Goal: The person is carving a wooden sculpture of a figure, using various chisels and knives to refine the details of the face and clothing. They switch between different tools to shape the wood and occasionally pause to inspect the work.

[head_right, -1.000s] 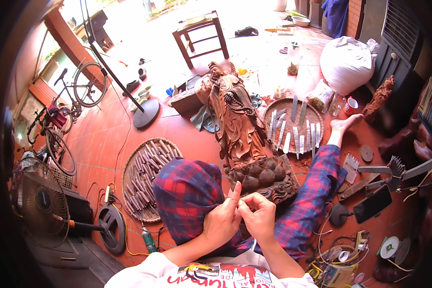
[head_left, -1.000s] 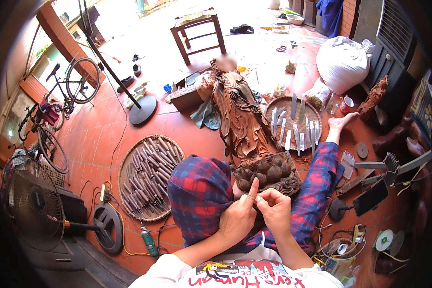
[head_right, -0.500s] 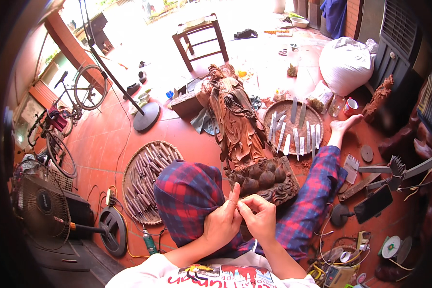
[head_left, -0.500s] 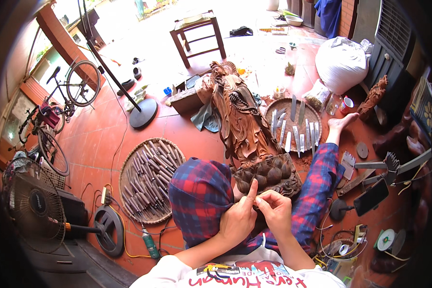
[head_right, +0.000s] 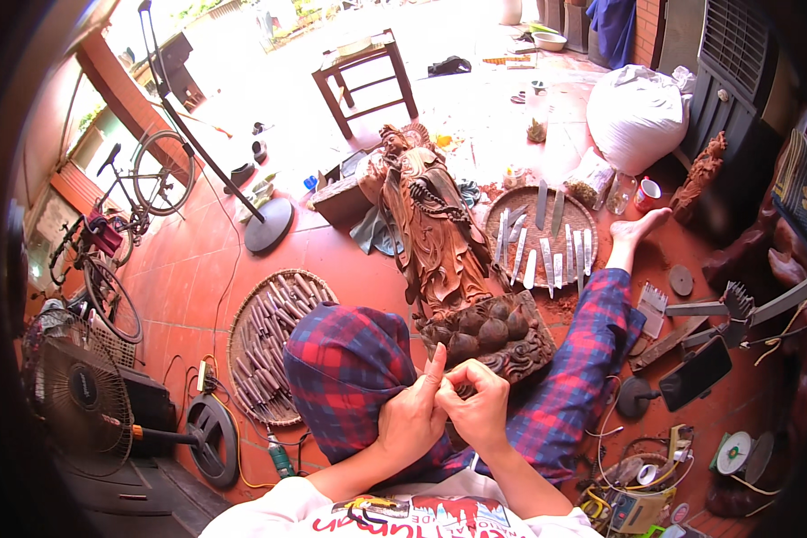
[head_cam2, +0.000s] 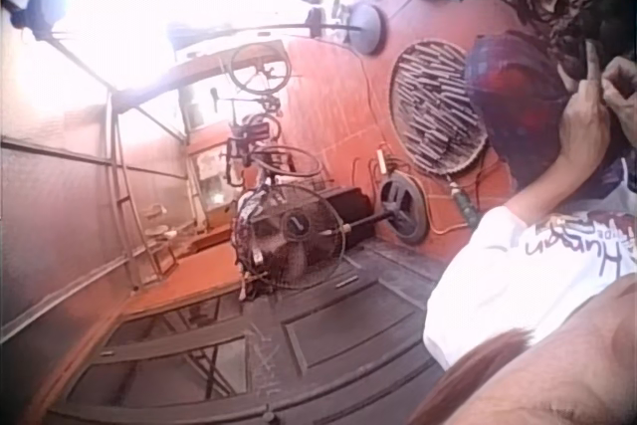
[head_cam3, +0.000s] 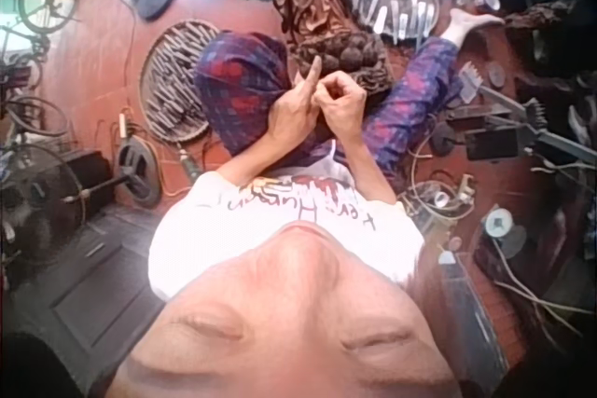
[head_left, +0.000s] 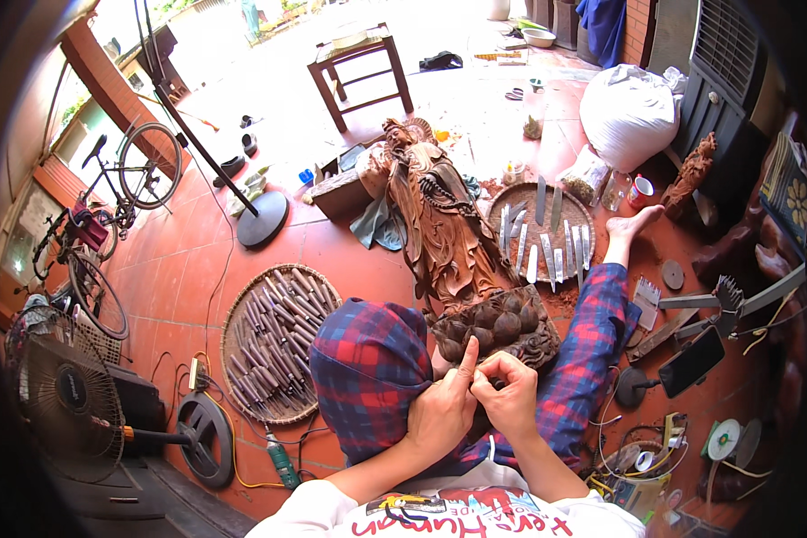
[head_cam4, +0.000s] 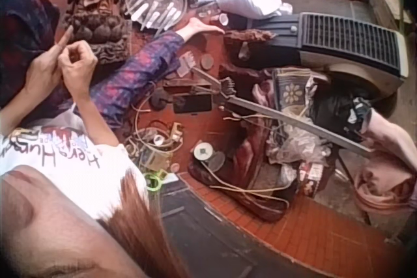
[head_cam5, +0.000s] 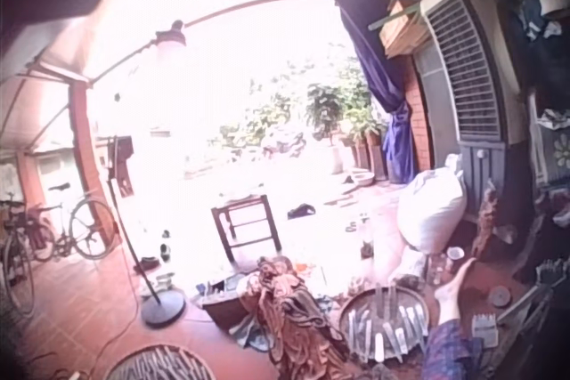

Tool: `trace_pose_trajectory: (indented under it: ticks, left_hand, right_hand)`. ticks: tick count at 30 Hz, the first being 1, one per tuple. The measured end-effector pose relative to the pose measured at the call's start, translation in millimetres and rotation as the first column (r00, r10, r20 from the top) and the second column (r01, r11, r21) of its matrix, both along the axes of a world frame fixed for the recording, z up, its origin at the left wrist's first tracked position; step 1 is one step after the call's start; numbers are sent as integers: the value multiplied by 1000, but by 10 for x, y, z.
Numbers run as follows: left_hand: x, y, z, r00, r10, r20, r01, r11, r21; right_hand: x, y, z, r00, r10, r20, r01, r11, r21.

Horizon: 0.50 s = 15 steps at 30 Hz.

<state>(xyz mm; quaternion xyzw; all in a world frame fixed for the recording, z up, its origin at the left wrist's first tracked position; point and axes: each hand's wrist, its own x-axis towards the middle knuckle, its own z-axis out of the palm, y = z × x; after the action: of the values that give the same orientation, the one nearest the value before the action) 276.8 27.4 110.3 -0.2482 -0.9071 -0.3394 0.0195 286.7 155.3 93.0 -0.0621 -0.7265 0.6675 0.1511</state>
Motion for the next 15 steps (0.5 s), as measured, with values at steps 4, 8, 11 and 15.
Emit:
trace_pose_trajectory:
  ticks: [4,8,11,15]
  left_hand:
    - [-89,-97,352,933,-149,327,70,968,242]
    - [-415,-411,1208,718,-596,360,-21,499,866]
    - [-561,-355,1877,762,-643,80,188,337,923]
    - [-517,-343,2535,679,-733,47,358,387,850]
  right_hand:
    - [23,13,13,999,49,19,-38,928,-371]
    - [-24,137,104,999,41,-25,-47,945,-322]
    - [-49,198,126,999,43,-29,-50,956,-291]
    - [-3,90,257,996,85,-15,-86,992,-94]
